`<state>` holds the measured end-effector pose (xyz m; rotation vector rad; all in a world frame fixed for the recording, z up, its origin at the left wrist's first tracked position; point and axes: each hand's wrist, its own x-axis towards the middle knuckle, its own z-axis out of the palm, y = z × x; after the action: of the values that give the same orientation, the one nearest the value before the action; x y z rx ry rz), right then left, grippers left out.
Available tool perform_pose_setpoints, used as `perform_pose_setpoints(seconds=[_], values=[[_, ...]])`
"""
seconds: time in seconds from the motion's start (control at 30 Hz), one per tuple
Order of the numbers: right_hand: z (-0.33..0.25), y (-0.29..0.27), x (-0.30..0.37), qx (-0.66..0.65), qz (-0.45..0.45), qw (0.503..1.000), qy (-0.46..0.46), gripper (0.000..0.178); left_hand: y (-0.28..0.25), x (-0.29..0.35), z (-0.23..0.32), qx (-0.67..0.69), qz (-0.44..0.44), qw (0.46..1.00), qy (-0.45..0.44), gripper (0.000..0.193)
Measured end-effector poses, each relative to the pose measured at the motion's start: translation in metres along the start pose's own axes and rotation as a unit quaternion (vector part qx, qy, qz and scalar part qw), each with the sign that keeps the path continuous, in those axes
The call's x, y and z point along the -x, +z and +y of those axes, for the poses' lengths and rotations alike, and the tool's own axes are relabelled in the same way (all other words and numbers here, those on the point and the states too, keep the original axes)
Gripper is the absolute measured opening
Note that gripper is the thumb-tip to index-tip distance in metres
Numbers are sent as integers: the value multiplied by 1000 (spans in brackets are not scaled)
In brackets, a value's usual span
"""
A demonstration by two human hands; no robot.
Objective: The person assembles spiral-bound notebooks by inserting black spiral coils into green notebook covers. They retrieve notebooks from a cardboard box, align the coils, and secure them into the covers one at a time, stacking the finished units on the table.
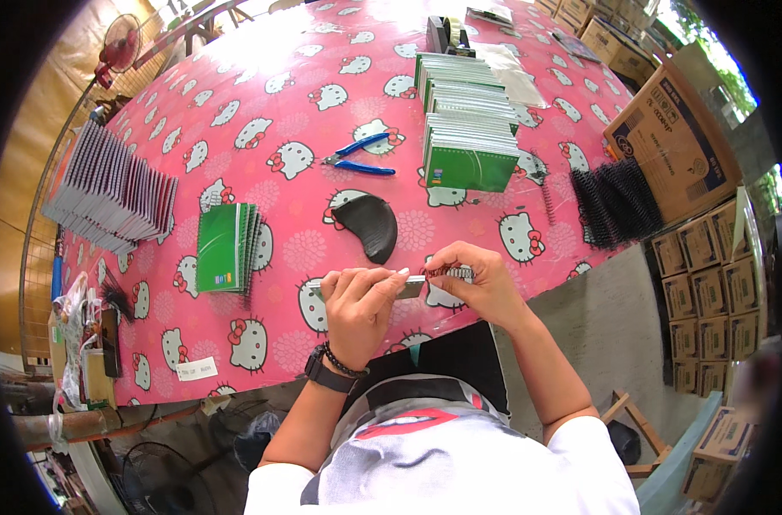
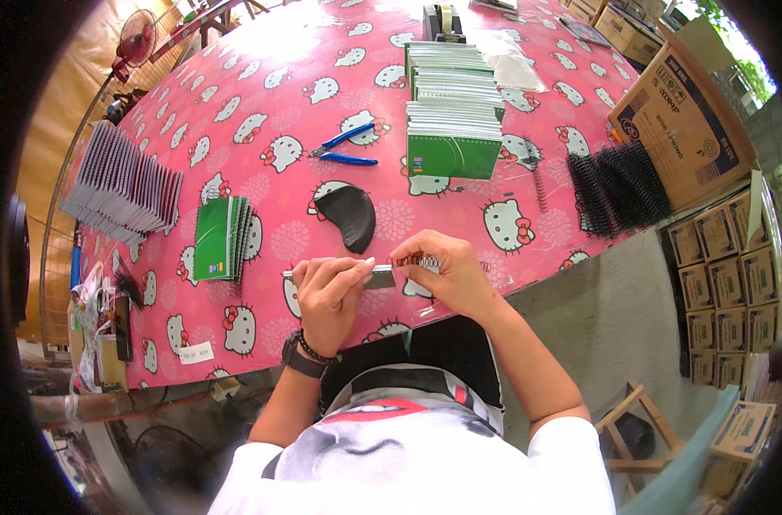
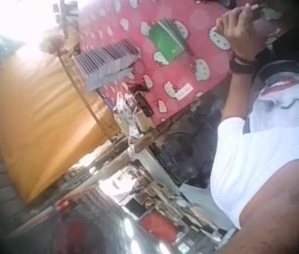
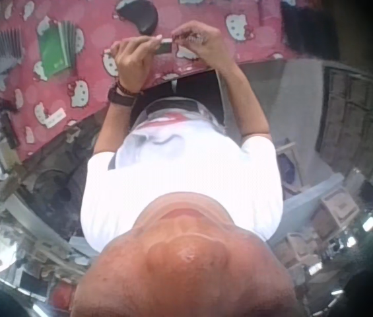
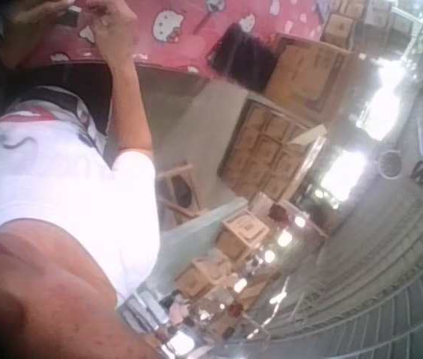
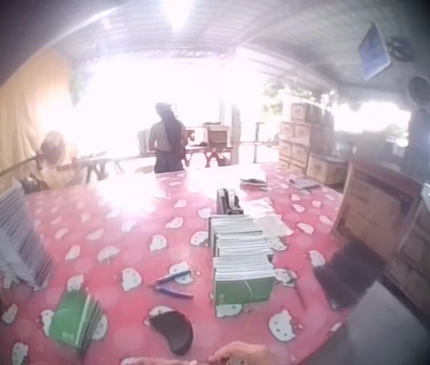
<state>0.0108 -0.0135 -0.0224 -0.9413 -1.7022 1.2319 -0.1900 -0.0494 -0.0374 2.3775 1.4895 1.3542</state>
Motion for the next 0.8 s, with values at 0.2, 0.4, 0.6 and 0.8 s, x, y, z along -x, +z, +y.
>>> perform_pose_setpoints(seconds=[0.2, 0.4, 0.6, 0.8], values=[[-5, -11, -4, 102, -73, 990, -57, 19, -1, -3, 3, 12, 7, 1000, -3, 15], [-22, -9, -7, 136, -68, 988, -31, 23, -6, -7, 14, 6, -22, 999, -30, 29], [-18, -17, -24, 95, -217, 957, 168, 42, -5, 2, 18, 3, -117, 993, -23, 20], [13, 20, -93, 352, -196, 891, -209, 69, -14, 2, 20, 32, -77, 996, 9, 15]])
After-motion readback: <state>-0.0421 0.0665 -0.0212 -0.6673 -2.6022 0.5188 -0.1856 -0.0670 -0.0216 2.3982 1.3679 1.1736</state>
